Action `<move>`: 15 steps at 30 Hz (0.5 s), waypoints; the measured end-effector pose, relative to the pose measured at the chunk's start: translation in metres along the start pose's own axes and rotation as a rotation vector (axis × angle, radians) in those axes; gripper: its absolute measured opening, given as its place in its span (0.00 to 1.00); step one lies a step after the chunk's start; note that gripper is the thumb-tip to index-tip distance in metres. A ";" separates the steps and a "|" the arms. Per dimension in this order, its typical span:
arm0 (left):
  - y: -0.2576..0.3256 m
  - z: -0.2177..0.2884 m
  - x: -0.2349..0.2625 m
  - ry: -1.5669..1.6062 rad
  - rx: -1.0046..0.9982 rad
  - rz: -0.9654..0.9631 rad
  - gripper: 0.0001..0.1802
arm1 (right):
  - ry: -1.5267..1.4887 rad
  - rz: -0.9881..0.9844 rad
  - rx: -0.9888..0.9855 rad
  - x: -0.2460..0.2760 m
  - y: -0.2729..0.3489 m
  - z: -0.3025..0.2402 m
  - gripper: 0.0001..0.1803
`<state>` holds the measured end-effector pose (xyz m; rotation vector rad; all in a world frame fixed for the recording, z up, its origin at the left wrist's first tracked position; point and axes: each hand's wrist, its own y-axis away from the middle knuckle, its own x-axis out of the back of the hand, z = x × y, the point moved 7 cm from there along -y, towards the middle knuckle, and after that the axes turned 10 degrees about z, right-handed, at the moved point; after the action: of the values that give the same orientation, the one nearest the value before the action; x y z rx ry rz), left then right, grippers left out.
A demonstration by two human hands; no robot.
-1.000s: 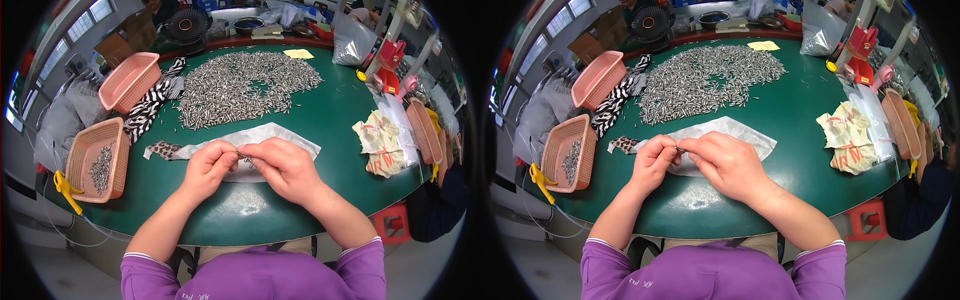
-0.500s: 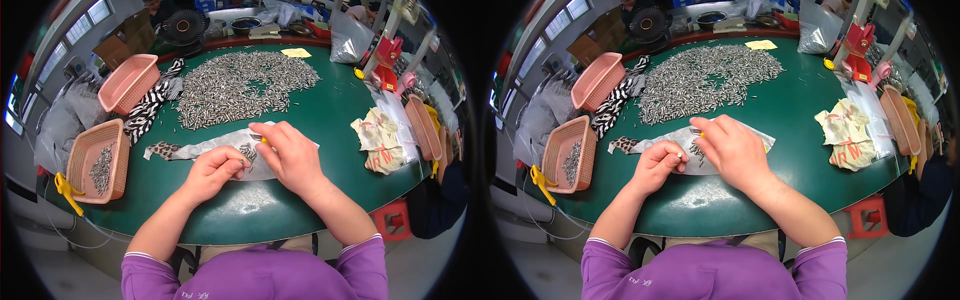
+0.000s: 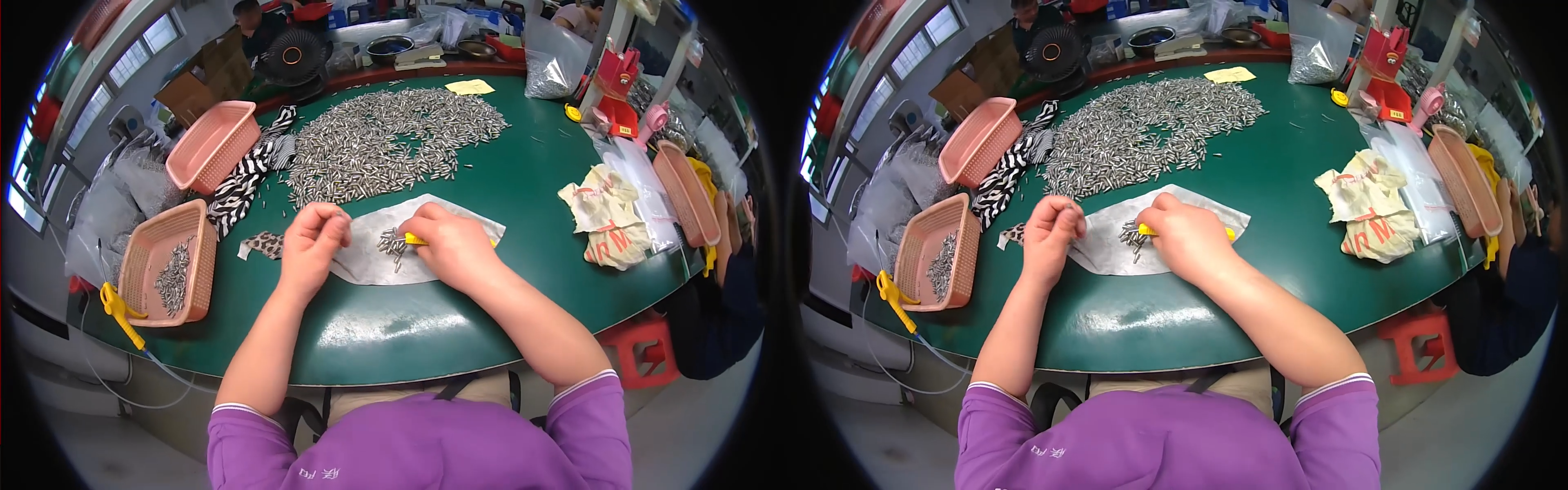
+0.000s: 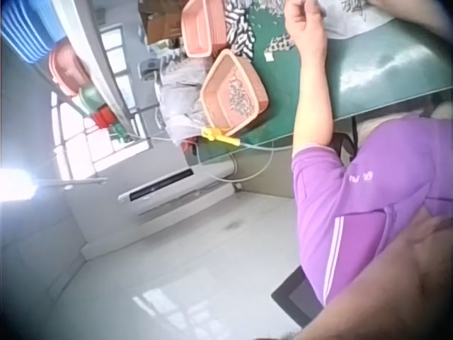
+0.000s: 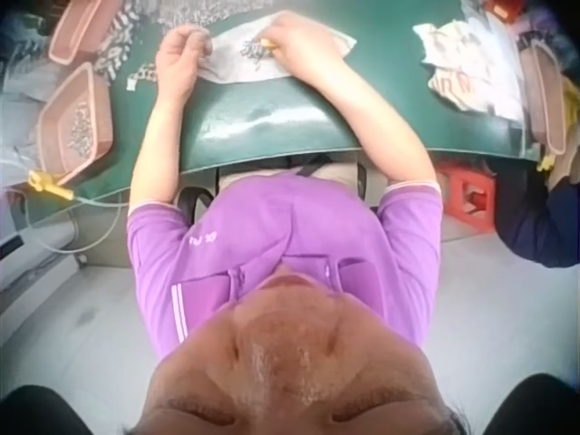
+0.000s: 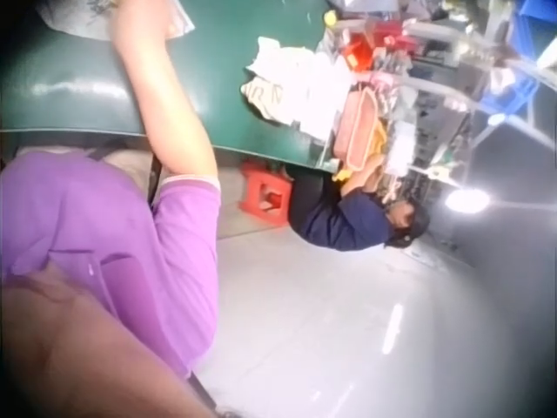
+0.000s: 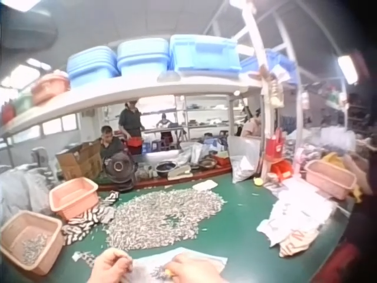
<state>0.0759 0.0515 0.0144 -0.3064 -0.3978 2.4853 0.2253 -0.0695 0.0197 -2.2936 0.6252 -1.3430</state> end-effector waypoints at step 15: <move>0.039 0.121 0.253 -1.244 -0.179 0.677 0.12 | 0.070 0.026 -0.026 0.003 -0.008 0.000 0.09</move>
<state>-0.1830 0.1455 0.0813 1.3170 -1.1378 2.9934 0.2277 -0.0645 0.0266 -2.2586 0.6965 -1.4161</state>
